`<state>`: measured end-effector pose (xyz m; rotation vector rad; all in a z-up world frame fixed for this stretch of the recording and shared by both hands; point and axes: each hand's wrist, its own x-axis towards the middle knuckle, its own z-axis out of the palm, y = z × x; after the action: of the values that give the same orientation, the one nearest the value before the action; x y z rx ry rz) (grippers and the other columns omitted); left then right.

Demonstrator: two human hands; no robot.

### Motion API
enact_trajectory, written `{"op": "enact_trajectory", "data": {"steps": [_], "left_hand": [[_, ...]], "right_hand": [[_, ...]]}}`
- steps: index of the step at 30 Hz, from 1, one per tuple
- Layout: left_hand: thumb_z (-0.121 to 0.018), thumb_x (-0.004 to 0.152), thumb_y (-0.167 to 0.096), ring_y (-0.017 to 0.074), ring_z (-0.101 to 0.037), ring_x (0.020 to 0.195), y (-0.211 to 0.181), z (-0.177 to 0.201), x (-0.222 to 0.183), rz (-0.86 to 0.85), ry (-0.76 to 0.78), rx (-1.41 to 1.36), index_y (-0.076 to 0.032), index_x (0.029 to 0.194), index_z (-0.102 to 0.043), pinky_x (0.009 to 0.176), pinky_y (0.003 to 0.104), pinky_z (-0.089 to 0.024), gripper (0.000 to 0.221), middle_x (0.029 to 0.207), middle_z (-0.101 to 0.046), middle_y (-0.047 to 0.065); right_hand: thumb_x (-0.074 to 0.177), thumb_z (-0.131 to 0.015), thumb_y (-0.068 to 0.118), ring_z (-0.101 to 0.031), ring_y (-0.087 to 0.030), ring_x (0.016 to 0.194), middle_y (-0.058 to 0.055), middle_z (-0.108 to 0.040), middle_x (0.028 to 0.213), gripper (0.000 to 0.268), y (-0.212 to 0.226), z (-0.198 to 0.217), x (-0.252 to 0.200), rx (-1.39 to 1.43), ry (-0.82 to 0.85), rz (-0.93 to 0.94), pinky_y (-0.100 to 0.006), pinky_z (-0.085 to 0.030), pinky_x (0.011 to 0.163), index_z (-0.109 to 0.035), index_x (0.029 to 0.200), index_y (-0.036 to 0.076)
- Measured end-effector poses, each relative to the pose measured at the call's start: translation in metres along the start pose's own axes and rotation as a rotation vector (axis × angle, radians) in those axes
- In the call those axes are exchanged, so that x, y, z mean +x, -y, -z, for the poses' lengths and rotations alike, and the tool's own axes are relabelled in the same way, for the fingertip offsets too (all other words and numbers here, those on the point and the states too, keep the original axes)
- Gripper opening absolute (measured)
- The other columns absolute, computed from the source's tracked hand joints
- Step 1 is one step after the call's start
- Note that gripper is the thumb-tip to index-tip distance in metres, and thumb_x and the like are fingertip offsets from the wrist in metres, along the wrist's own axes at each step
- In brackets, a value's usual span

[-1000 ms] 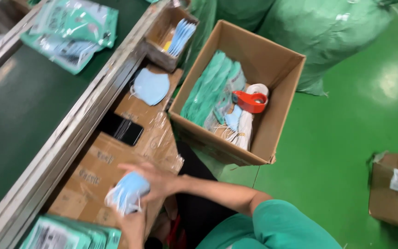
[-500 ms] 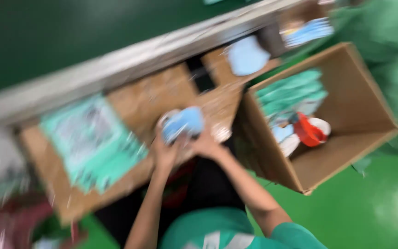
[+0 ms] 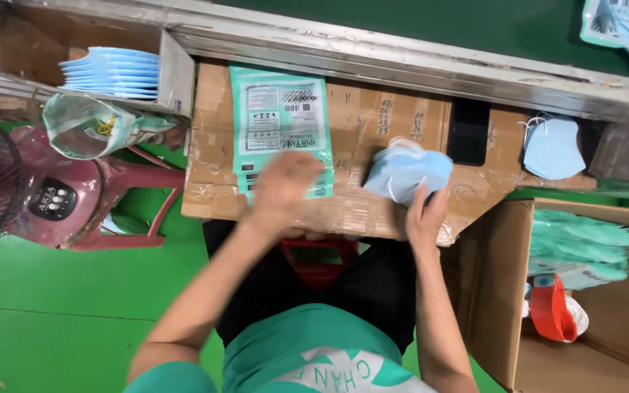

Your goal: Manually placing individual face masks into plastic protective sleeves on a production line.

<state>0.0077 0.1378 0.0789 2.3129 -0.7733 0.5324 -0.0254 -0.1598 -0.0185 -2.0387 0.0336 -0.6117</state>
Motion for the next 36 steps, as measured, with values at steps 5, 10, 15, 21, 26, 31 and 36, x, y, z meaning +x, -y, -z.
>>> {"op": "enact_trajectory", "data": {"steps": [5,10,15,21,26,31,36], "left_hand": [[-0.072,0.084,-0.011,0.0301,-0.064,0.099,0.053,0.02,-0.005,0.0,0.043,0.121,-0.007,0.103,-0.068,0.084,0.043,-0.053,0.02,0.104,-0.065,0.008],[-0.072,0.08,-0.003,0.029,-0.065,0.099,0.067,0.002,-0.005,-0.007,0.142,0.208,-0.006,0.101,-0.066,0.081,0.041,-0.055,0.023,0.101,-0.065,0.008],[-0.073,0.072,-0.005,0.034,-0.063,0.09,0.039,0.018,0.019,-0.037,-0.067,0.05,-0.003,0.105,-0.067,0.074,0.044,-0.053,0.033,0.097,-0.063,0.013],[-0.072,0.07,0.005,0.0337,-0.064,0.083,0.025,0.006,0.014,0.015,-0.213,0.037,0.001,0.101,-0.068,0.07,0.043,-0.052,0.032,0.09,-0.063,0.013],[-0.072,0.073,0.007,0.0334,-0.066,0.087,0.006,0.007,0.03,0.021,-0.233,-0.032,0.001,0.1,-0.067,0.074,0.041,-0.054,0.028,0.096,-0.067,0.013],[-0.076,0.08,0.004,0.0327,-0.066,0.089,-0.008,0.014,0.046,-0.003,-0.262,-0.056,0.0,0.1,-0.067,0.077,0.041,-0.054,0.022,0.1,-0.067,0.012],[-0.078,0.084,0.002,0.0328,-0.066,0.09,-0.039,0.006,0.046,-0.103,-0.271,-0.066,0.0,0.099,-0.069,0.078,0.043,-0.053,0.017,0.098,-0.068,0.011]], "right_hand": [[0.108,-0.051,0.01,-0.061,-0.02,0.112,-0.013,-0.065,0.124,0.032,0.016,-0.013,0.034,0.058,-0.142,-0.128,-0.033,-0.049,0.098,-0.053,0.138,-0.004],[0.105,-0.053,0.015,-0.065,-0.014,0.106,-0.004,-0.068,0.117,0.033,0.077,-0.036,0.051,0.371,0.066,-0.267,-0.027,-0.054,0.09,-0.056,0.136,0.004],[0.096,-0.074,0.007,-0.061,-0.012,0.096,-0.003,-0.065,0.102,0.032,0.101,-0.089,0.042,0.484,0.312,-0.196,-0.026,-0.051,0.084,-0.06,0.124,0.003],[0.092,-0.074,0.01,-0.067,-0.009,0.096,0.001,-0.07,0.099,0.028,0.115,-0.077,0.056,0.751,0.346,-0.348,-0.026,-0.053,0.084,-0.061,0.117,0.008],[0.091,-0.076,0.012,-0.065,-0.01,0.097,0.0,-0.07,0.103,0.019,0.109,-0.053,0.055,0.604,0.476,-0.441,-0.026,-0.052,0.086,-0.074,0.107,0.004],[0.081,-0.08,0.007,-0.066,-0.017,0.092,-0.006,-0.066,0.099,0.016,0.117,-0.036,0.051,0.252,0.302,-0.119,-0.03,-0.052,0.08,-0.073,0.095,0.001],[0.078,-0.082,0.008,-0.065,-0.019,0.091,-0.007,-0.063,0.1,0.021,0.15,-0.028,0.053,0.045,0.078,-0.075,-0.029,-0.052,0.078,-0.069,0.094,0.003]]}}
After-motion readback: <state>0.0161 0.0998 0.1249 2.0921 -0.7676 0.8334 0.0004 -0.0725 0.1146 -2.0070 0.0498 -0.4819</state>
